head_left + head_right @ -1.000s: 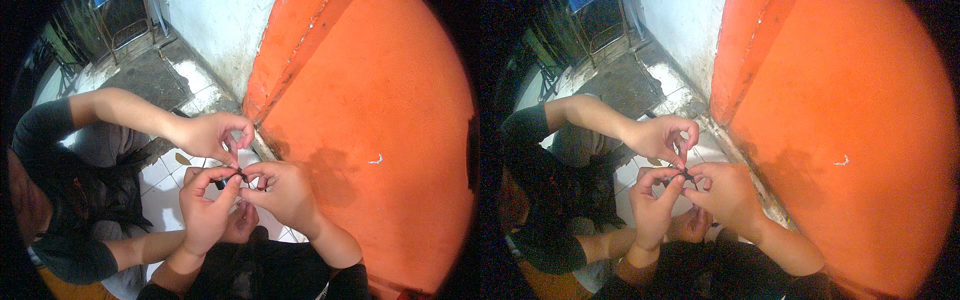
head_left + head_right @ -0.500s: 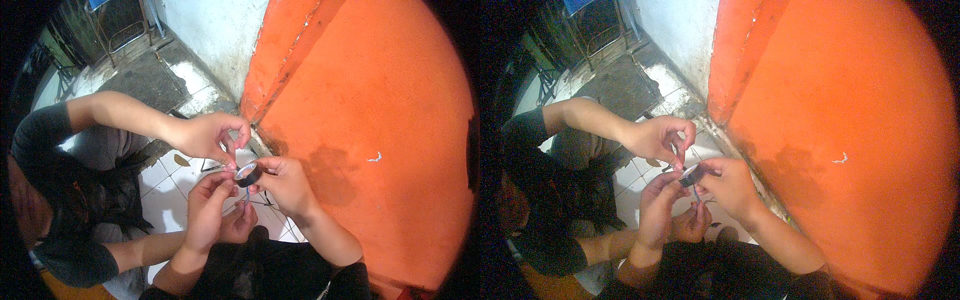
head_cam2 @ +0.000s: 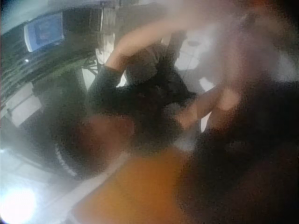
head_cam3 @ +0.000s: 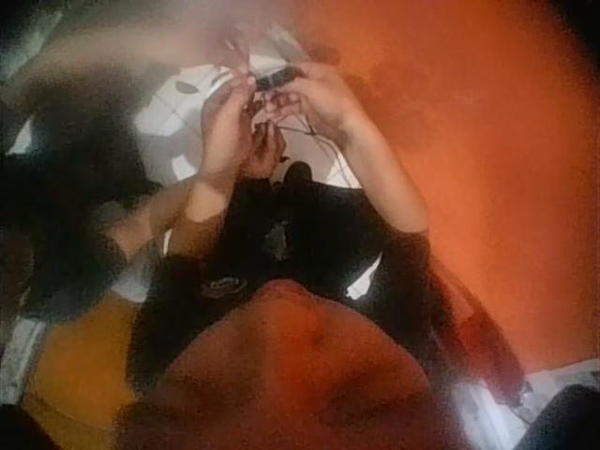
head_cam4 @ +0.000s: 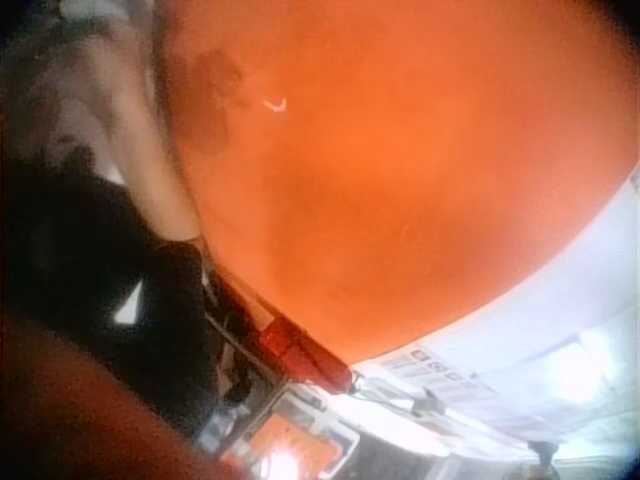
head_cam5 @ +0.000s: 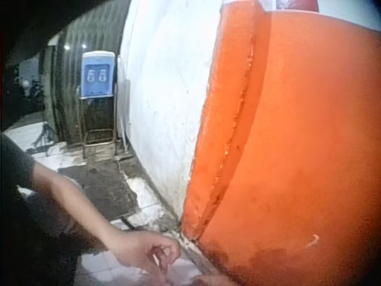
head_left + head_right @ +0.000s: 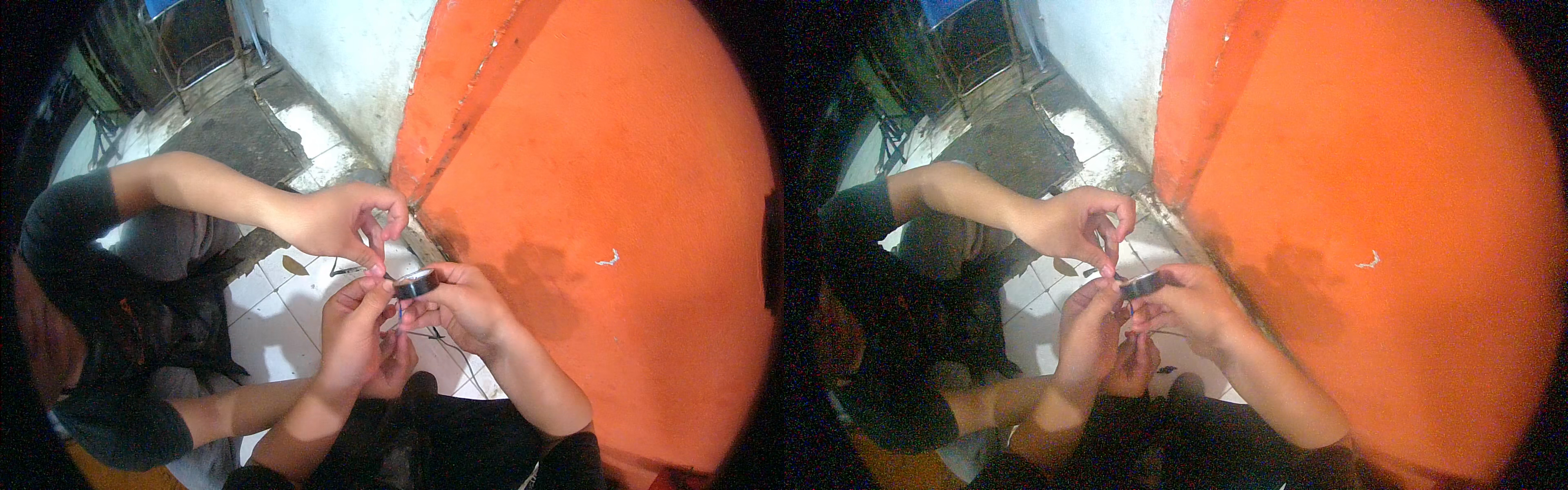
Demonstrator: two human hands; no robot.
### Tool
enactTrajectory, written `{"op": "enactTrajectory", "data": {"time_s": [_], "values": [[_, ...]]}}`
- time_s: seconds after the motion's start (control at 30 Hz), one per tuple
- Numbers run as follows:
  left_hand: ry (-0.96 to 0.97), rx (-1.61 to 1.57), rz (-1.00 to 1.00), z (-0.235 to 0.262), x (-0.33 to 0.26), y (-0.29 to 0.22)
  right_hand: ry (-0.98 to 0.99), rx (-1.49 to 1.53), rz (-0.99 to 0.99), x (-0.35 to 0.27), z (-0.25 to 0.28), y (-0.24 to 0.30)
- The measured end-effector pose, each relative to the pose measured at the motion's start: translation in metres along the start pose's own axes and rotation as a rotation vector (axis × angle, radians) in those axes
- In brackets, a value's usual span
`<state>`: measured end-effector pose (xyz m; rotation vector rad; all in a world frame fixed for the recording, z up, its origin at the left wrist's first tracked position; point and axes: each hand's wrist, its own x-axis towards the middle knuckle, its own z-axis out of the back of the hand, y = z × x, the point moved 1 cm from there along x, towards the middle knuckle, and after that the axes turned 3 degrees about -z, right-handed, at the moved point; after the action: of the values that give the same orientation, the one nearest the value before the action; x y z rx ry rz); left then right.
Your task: The person sits on the floor and uses electrical tape to wrap and secure a connection between two wires. They hold the wires together and wrap the tape around the joint multiple times to insulate the connection.
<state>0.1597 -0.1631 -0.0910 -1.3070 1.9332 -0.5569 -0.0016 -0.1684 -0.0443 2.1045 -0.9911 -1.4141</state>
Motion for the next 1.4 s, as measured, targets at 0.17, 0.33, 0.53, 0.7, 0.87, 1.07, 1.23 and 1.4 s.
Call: {"op": "enactTrajectory", "data": {"time_s": [0.17, 0.33, 0.53, 0.7, 0.87, 1.07, 1.23, 1.4], "values": [[0.082, -0.022, -0.091, -0.005, 0.001, 0.000, -0.005, 0.047, -0.034, 0.003, 0.000, -0.003], [-0.045, 0.169, -0.045, -0.007, -0.003, -0.005, -0.181, -0.087, 0.137, 0.010, 0.001, -0.012], [-0.123, 0.203, -0.071, -0.009, -0.006, -0.012, -0.189, -0.511, 0.644, 0.016, 0.003, -0.008], [-0.130, 0.188, -0.097, -0.005, -0.003, -0.015, -0.101, -0.581, 0.647, 0.006, -0.004, -0.006], [-0.116, 0.223, -0.157, -0.001, 0.001, -0.013, -0.233, -0.627, 0.741, 0.004, -0.024, -0.012], [-0.152, 0.354, -0.188, 0.001, -0.003, -0.016, -0.302, -0.613, 0.749, 0.005, -0.031, -0.014], [-0.150, 0.603, -0.369, 0.001, -0.008, -0.017, -0.280, -0.643, 0.730, 0.012, -0.030, -0.014], [0.014, 0.657, -0.285, 0.012, -0.003, -0.019, -0.289, -0.622, 0.762, 0.013, -0.027, -0.015]]}}
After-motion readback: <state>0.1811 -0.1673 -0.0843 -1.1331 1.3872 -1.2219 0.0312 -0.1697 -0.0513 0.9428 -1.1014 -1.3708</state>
